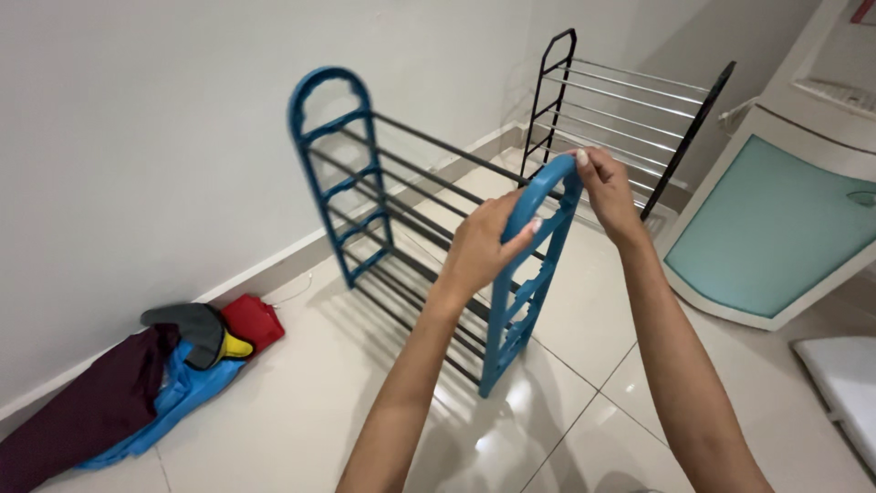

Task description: The person assembles a blue metal drying rack by hand. They connect the side frames to the horizontal bars, repeatedly adjusting and securing the joints to form the complete structure.

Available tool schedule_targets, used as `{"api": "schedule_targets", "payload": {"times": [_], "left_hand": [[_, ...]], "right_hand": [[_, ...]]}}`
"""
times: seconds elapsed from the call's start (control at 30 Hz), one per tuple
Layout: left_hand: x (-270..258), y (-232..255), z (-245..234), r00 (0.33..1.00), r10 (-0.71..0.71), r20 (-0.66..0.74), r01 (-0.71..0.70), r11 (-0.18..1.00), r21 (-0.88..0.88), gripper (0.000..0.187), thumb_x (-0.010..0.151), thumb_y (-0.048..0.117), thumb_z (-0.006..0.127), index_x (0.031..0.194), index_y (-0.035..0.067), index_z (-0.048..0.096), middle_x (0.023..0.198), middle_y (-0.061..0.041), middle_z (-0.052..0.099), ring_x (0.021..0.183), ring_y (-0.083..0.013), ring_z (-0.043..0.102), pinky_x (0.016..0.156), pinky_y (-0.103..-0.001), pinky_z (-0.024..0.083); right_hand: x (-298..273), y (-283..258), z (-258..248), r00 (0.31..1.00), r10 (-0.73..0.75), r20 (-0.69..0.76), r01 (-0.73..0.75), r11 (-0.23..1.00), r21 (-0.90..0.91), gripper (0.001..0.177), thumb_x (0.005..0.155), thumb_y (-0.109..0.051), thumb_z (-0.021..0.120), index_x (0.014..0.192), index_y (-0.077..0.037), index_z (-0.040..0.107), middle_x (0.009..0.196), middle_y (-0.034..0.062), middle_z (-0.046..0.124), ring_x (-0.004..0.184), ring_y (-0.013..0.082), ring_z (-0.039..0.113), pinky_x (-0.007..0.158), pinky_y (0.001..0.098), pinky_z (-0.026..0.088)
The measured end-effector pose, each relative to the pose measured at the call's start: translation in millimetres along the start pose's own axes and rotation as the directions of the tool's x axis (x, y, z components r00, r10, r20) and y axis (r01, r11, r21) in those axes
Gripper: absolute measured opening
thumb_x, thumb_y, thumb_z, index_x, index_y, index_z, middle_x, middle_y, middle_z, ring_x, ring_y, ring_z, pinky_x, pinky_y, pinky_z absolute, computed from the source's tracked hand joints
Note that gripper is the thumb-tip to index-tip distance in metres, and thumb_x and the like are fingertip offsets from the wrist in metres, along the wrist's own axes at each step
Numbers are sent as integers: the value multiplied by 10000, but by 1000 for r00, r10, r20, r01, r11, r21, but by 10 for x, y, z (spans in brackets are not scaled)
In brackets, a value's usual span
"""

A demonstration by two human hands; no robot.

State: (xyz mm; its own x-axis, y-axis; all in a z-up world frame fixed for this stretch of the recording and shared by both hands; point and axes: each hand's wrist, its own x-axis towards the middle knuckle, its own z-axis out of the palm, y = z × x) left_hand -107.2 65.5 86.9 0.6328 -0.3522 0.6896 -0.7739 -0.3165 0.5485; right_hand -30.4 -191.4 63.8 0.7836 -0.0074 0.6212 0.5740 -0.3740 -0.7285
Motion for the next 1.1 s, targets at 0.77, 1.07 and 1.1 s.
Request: {"api": "schedule_targets", "payload": {"times": [0.77,1.07,1.1], "left_hand": [[79,386,-277,871,-15,-492,285,830,480,235,934,322,630,914,112,734,942,-67,711,1010,-279,612,992,-522,357],[31,285,-549,850,-27,-526,288,860,421,184,815,267,699,721,111,721,778,-38,708,884,-253,622,1026,-536,347],[26,250,-547,862,-37,-505,282,864,418,178,810,267,707,718,115,721,762,-39,699,892,-249,624,1037,-544,343]], "right_hand": [[-632,-827,923,964,-241,-109,232,969,-88,265,1028,-253,680,1036,9,718,830,37,681,714,98,580,658,256,475],[-361,-414,812,977,-95,193,107,993,-55,286,975,-220,597,1222,-113,694,1191,78,617,1138,189,605,900,341,591],[-291,-398,813,961,-149,234,194,963,-184,291,966,-221,625,1230,-126,703,1236,79,623,1186,224,584,967,386,540]]}}
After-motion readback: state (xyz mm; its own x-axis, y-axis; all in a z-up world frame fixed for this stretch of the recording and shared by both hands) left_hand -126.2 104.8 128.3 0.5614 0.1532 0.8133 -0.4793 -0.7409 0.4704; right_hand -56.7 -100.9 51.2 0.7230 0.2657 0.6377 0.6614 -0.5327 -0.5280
